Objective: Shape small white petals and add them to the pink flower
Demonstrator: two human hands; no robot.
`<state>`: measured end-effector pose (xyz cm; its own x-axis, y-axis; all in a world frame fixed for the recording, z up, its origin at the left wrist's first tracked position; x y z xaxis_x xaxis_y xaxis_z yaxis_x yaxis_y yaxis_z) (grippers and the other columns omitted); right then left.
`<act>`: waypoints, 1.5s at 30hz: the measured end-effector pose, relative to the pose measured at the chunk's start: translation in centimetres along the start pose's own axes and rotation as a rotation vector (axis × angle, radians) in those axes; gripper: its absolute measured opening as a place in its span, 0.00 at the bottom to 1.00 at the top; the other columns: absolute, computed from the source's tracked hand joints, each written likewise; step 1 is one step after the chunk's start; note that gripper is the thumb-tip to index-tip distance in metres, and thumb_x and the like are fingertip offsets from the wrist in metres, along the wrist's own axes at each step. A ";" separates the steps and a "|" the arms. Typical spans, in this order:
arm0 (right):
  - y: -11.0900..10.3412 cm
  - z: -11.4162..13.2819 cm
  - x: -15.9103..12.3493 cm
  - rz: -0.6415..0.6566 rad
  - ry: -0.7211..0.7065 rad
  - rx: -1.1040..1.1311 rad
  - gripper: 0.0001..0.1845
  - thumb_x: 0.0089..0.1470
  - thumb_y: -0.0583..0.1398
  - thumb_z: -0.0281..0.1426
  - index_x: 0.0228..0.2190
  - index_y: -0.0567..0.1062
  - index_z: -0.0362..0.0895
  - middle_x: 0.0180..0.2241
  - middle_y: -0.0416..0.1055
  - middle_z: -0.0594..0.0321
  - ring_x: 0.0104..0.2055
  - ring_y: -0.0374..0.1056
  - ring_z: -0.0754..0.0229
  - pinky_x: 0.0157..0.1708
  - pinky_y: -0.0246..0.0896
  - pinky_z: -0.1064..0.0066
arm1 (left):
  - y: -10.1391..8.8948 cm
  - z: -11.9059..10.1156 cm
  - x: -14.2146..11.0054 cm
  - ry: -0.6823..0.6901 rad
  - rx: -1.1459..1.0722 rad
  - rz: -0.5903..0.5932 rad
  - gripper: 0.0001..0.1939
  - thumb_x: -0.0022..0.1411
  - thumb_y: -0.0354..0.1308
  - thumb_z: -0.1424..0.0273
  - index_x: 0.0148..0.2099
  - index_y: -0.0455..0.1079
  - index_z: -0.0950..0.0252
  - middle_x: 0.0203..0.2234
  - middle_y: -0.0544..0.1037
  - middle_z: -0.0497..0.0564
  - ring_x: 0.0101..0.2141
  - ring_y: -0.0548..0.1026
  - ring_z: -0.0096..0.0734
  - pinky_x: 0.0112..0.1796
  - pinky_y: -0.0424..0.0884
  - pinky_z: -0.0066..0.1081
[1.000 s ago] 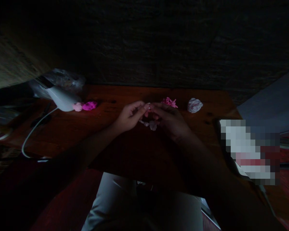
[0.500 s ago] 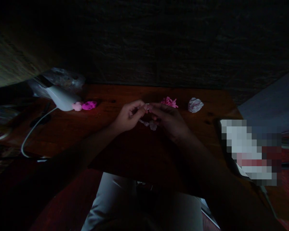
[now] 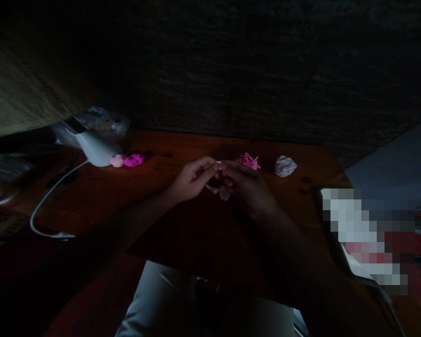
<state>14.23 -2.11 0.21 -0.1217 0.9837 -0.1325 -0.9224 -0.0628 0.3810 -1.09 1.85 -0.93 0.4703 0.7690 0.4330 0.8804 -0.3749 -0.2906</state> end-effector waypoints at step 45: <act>0.5 -0.4 -0.2 -0.036 -0.001 0.011 0.17 0.39 0.73 0.40 0.30 0.78 0.44 0.25 0.65 0.70 0.23 0.55 0.70 0.20 0.50 0.75 | -0.2 -0.2 -0.1 0.023 0.048 -0.048 0.17 0.69 0.51 0.58 0.32 0.64 0.64 0.25 0.70 0.46 0.27 0.68 0.23 0.28 0.63 0.25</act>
<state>13.65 -2.38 0.08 -0.0882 0.9854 -0.1459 -0.9222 -0.0254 0.3860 -1.26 1.76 -0.73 0.4290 0.7734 0.4667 0.8984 -0.3116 -0.3094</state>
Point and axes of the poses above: each hand's wrist, its own x-axis towards the middle knuckle, its own y-axis out of the palm, z = x × y, the point moved 1 cm from there along x, towards the middle knuckle
